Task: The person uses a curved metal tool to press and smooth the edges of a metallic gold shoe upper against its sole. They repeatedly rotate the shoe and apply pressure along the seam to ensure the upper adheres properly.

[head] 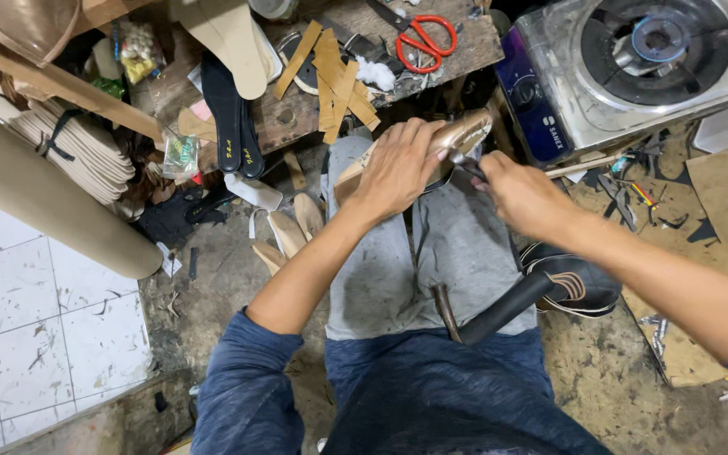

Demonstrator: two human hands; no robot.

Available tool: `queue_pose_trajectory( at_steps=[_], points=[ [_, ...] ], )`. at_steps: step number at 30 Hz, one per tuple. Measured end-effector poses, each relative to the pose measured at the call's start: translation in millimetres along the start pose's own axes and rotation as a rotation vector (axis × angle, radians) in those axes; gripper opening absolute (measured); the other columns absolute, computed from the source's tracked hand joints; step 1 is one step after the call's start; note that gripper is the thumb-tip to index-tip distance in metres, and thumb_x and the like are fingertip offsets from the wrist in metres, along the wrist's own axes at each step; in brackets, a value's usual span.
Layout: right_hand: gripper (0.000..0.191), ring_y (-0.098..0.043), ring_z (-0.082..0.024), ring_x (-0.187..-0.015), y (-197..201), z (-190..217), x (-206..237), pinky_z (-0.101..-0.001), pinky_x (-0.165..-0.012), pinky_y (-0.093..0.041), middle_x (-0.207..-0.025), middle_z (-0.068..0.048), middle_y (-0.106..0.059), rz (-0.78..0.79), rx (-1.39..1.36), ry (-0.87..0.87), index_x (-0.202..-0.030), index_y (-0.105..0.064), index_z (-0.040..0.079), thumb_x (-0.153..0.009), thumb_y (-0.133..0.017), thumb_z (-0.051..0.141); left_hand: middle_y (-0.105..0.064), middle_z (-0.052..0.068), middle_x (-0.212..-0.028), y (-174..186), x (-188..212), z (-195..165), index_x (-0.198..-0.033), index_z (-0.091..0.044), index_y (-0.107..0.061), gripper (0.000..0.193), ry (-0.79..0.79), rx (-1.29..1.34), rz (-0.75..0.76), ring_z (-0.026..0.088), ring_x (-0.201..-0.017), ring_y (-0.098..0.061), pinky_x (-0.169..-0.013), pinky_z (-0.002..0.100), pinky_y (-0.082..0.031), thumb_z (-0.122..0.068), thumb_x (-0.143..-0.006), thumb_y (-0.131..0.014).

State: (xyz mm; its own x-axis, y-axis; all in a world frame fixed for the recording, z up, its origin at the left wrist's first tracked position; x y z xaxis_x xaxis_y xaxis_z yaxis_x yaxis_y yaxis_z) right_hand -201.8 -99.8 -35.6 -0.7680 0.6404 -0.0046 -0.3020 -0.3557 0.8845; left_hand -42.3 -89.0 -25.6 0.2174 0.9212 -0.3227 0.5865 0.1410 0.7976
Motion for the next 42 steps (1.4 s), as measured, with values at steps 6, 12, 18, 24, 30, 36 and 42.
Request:
queue_pose_trajectory(
  at_steps=[6,12,18,24,30,36,42],
  points=[
    [0.026,-0.065,-0.045,-0.088,-4,-11,4,-0.0507,-0.076,-0.052,-0.1,-0.026,-0.061,0.05,0.031,0.004,-0.106,-0.053,-0.004,-0.081,-0.063,-0.003,-0.066,0.02,-0.114,-6,-2,-1,-0.135,-0.005,-0.051,0.039,-0.018,0.033,-0.002,0.039,-0.11,-0.06,-0.1,0.053,-0.041,-0.027,-0.103,-0.057],
    [0.021,-0.065,-0.043,-0.087,2,-18,5,-0.0485,-0.072,-0.05,-0.098,-0.024,-0.063,-0.007,-0.113,0.023,-0.106,-0.053,-0.005,-0.089,-0.063,0.0,-0.068,0.021,-0.108,-11,-10,4,-0.129,-0.004,-0.052,0.04,0.033,0.058,0.038,0.039,-0.102,-0.063,-0.092,0.051,-0.045,-0.031,-0.101,-0.059],
    [0.014,-0.072,-0.033,-0.086,-16,16,20,-0.0417,-0.079,-0.056,-0.094,-0.015,-0.07,0.153,-0.306,-0.222,-0.103,-0.063,0.002,-0.092,-0.061,0.011,-0.069,0.021,-0.106,-24,-20,5,-0.124,-0.004,-0.054,0.039,0.045,0.072,0.079,0.04,-0.102,-0.064,-0.091,0.051,-0.045,-0.036,-0.102,-0.058],
    [0.045,-0.055,-0.031,-0.116,-70,119,75,-0.0423,-0.097,-0.046,-0.12,-0.012,-0.053,0.696,-0.345,0.06,-0.121,-0.056,0.003,-0.09,-0.073,0.031,-0.07,0.017,-0.109,-34,-20,-4,-0.123,-0.005,-0.051,0.036,-0.033,-0.114,0.006,0.037,-0.103,-0.066,-0.104,0.057,-0.043,-0.035,-0.104,-0.056],
    [0.06,-0.053,-0.032,-0.119,-77,62,131,-0.0418,-0.097,-0.046,-0.122,-0.013,-0.054,0.504,0.214,0.001,-0.124,-0.058,0.008,-0.067,-0.075,0.006,-0.062,0.025,-0.13,-7,-3,5,-0.141,-0.005,-0.046,0.081,-0.052,0.004,0.023,0.044,-0.12,-0.059,-0.1,0.059,-0.043,-0.043,-0.077,-0.08],
    [0.061,-0.068,-0.028,-0.102,-49,51,164,-0.0448,-0.089,-0.049,-0.107,-0.006,-0.072,0.183,0.117,0.217,-0.113,-0.067,0.023,-0.055,-0.069,0.005,-0.062,0.02,-0.136,-1,12,19,-0.143,-0.005,-0.05,0.094,-0.004,0.134,0.179,0.039,-0.123,-0.062,-0.102,0.046,-0.046,-0.031,-0.063,-0.093],
    [0.032,-0.07,-0.016,-0.067,19,-26,177,-0.0351,-0.065,-0.054,-0.077,-0.002,-0.074,0.63,-0.116,-0.517,-0.115,-0.071,0.024,-0.085,-0.079,0.022,-0.074,0.015,-0.115,-22,-24,46,-0.142,-0.01,-0.056,0.088,0.156,0.29,0.54,0.032,-0.106,-0.072,-0.092,0.039,-0.054,-0.031,-0.064,-0.091]
  ],
)
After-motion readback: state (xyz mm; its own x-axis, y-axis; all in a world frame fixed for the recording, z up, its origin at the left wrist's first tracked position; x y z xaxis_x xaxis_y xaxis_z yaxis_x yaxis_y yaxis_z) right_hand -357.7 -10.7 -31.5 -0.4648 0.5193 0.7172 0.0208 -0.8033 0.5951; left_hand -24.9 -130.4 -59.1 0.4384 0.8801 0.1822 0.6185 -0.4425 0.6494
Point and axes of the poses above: each hand's wrist, its own x-axis away from the middle knuckle, its own y-axis out of the back of the hand, z = x × y, the point moved 8 cm from there along -x, towards the middle knuckle
